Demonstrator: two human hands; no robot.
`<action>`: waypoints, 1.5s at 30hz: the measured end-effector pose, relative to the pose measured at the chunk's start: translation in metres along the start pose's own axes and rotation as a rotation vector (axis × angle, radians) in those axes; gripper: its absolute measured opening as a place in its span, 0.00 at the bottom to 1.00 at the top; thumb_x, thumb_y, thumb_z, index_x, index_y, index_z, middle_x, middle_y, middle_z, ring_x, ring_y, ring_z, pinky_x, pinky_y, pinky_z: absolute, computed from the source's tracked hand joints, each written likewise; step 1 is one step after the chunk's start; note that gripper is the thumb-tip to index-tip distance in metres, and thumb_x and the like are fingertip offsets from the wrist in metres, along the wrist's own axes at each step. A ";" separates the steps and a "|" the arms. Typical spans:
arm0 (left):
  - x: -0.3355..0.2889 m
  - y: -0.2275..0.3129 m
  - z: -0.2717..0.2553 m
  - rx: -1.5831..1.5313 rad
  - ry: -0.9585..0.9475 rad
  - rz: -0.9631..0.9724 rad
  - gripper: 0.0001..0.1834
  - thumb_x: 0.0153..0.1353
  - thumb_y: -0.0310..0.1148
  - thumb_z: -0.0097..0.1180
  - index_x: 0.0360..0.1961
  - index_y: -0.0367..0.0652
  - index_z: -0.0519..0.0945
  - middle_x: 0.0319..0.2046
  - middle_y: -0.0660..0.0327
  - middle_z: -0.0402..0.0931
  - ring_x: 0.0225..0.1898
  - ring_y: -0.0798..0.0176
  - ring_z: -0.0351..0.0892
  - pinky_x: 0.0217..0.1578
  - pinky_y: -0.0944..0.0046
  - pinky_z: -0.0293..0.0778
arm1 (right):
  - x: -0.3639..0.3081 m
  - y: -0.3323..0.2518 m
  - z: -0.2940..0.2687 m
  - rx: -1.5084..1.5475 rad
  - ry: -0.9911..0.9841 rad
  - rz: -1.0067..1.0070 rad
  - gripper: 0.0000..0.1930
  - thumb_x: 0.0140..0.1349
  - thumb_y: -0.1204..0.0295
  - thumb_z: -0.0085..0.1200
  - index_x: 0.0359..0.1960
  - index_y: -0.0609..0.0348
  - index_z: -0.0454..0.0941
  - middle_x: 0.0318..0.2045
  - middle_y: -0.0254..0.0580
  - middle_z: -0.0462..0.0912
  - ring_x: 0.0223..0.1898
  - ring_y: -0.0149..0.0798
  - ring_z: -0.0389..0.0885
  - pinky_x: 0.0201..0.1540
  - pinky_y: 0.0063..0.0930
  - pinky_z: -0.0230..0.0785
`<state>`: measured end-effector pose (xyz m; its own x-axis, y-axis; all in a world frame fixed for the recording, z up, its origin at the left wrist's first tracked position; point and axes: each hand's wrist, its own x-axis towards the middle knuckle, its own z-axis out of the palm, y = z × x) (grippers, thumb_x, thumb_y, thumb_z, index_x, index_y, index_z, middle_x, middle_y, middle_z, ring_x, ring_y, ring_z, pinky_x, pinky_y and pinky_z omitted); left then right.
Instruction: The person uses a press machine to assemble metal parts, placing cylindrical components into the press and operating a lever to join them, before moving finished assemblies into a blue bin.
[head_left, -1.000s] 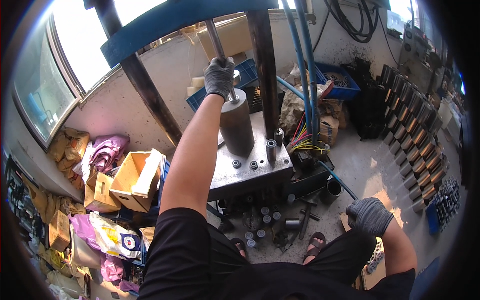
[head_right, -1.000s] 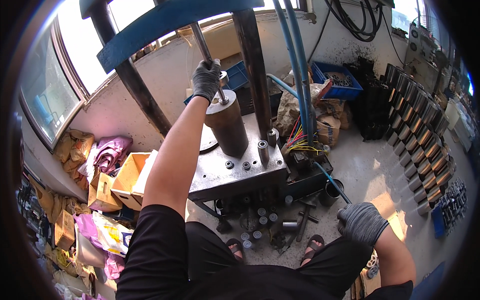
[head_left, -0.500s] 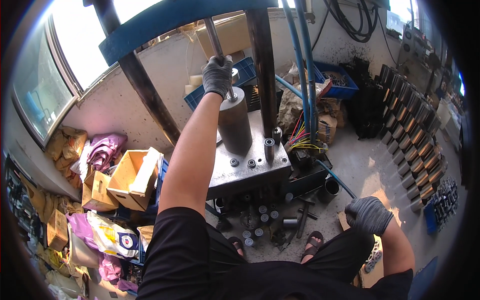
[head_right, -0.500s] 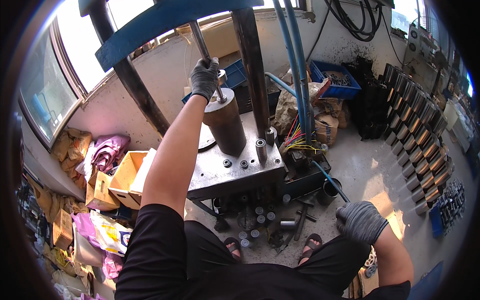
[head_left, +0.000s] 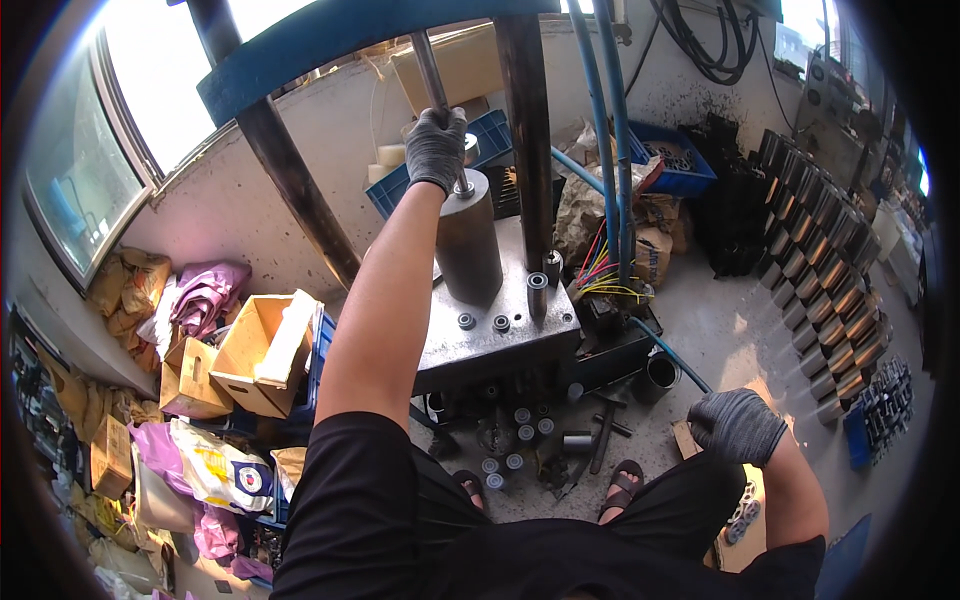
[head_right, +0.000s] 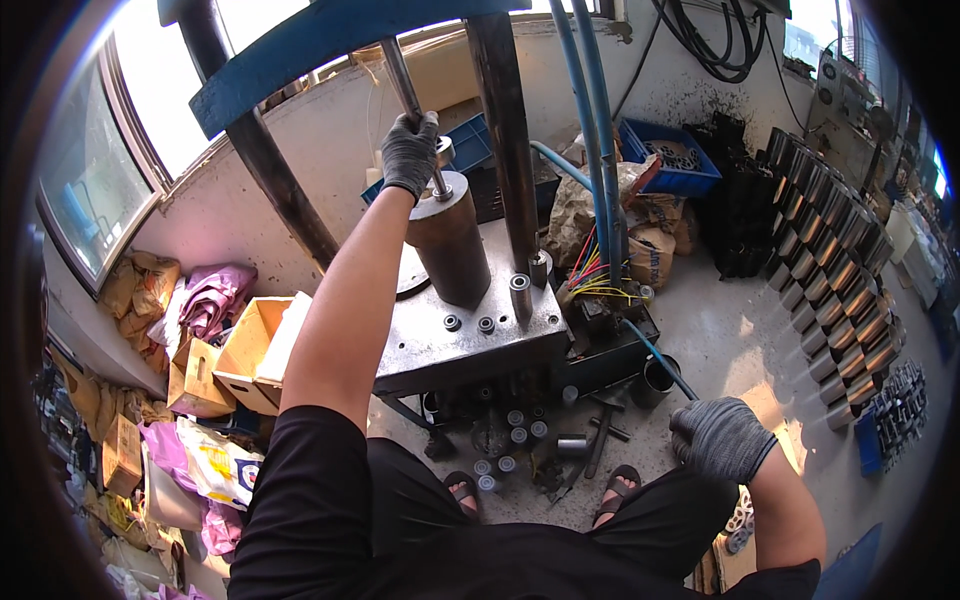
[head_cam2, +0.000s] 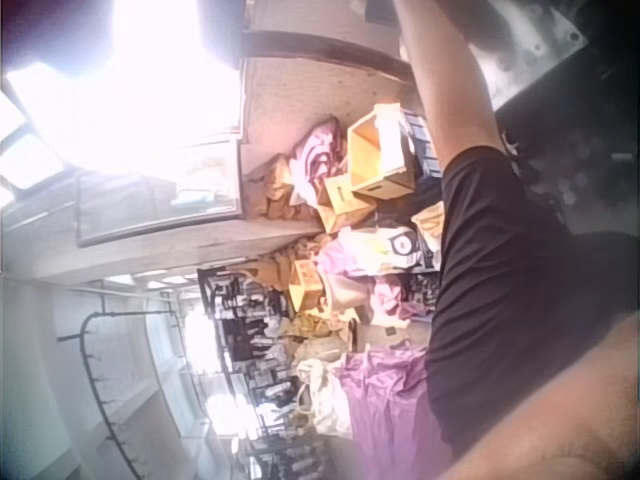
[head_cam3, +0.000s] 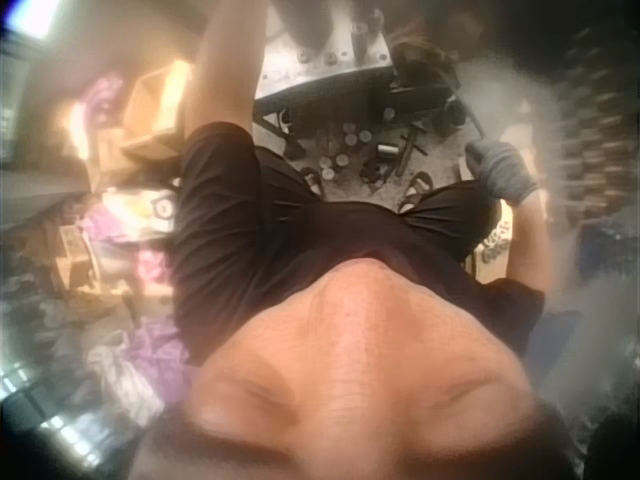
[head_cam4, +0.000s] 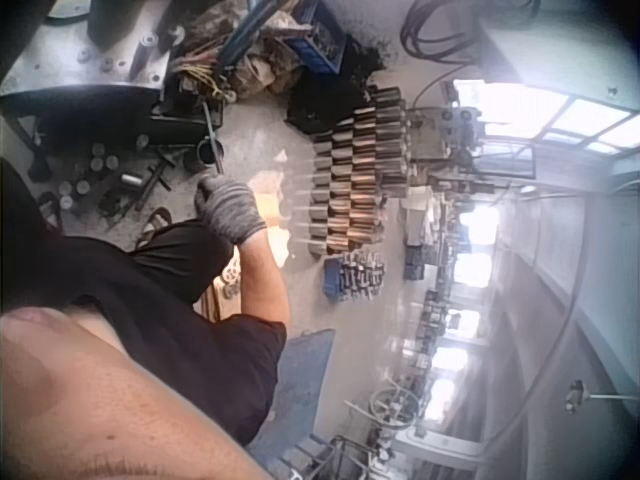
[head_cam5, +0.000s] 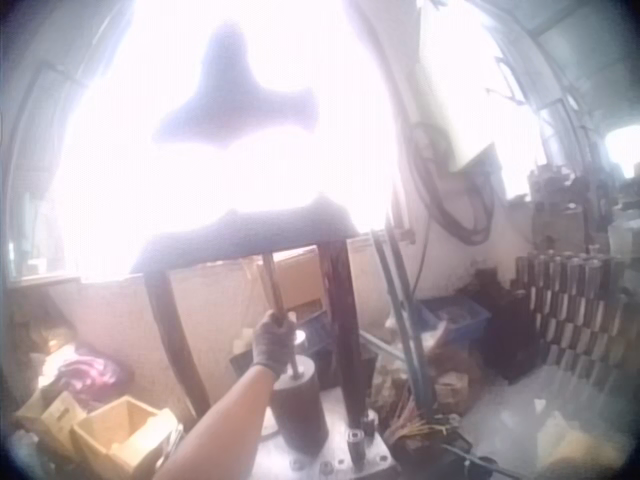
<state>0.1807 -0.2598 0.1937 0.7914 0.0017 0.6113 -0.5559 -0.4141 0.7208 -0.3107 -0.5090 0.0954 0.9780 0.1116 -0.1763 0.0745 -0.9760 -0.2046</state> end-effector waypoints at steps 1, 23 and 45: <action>0.000 0.000 0.000 -0.007 -0.006 -0.004 0.22 0.67 0.51 0.59 0.40 0.39 0.83 0.34 0.46 0.85 0.41 0.44 0.86 0.48 0.52 0.78 | 0.000 -0.001 0.000 0.022 0.045 -0.002 0.09 0.59 0.64 0.57 0.36 0.55 0.81 0.31 0.49 0.82 0.34 0.57 0.83 0.39 0.48 0.76; -0.019 0.014 -0.007 -0.541 -0.159 -0.090 0.09 0.71 0.36 0.59 0.41 0.41 0.81 0.27 0.63 0.79 0.29 0.68 0.80 0.33 0.66 0.77 | 0.166 0.027 -0.133 -0.183 0.989 0.051 0.09 0.66 0.71 0.58 0.44 0.62 0.83 0.39 0.52 0.85 0.42 0.54 0.85 0.48 0.40 0.79; -0.270 -0.190 -0.044 -1.436 0.019 -1.374 0.25 0.67 0.49 0.49 0.56 0.40 0.70 0.51 0.42 0.79 0.51 0.39 0.81 0.56 0.34 0.77 | 0.059 -0.015 -0.039 -0.232 0.894 -0.084 0.08 0.59 0.77 0.60 0.40 0.61 0.81 0.33 0.51 0.83 0.36 0.54 0.83 0.40 0.42 0.76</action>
<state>0.0619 -0.1418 -0.0939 0.7929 -0.3643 -0.4885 0.5472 0.7784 0.3077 -0.2465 -0.4947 0.1260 0.7474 0.0923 0.6579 0.0948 -0.9950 0.0320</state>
